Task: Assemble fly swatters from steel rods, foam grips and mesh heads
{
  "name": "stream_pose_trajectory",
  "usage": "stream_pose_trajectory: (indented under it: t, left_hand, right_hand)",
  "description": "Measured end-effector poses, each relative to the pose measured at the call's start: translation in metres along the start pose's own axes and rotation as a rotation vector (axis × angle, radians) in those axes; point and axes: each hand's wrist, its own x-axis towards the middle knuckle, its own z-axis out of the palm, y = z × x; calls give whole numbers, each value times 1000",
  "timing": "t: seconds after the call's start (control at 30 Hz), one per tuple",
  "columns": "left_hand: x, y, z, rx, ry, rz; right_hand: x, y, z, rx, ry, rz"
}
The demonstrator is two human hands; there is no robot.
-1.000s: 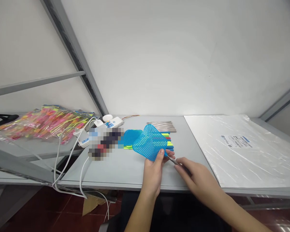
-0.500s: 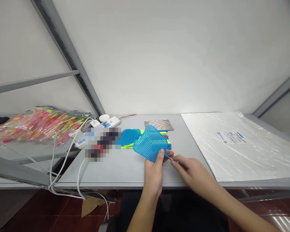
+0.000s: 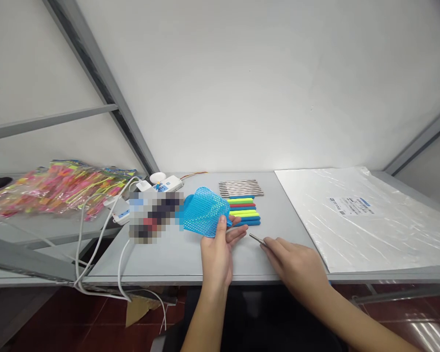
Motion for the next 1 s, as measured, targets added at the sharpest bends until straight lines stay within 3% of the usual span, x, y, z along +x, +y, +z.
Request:
stream_pose_trajectory:
  t: [0.3, 0.63, 0.9, 1.0]
  left_hand:
    - [-13, -8, 7, -40, -137, -54]
    - [-16, -10, 7, 20, -210, -33]
    - [-11, -9, -2, 186, -354, 7]
    - [-11, -9, -2, 246, -327, 57]
  right_hand:
    - [7, -3, -6, 269, -101, 63]
    - [9, -1, -14, 337, -165, 105]
    - [10, 1, -16, 482, -245, 184]
    - [10, 1, -15, 506, -266, 199]
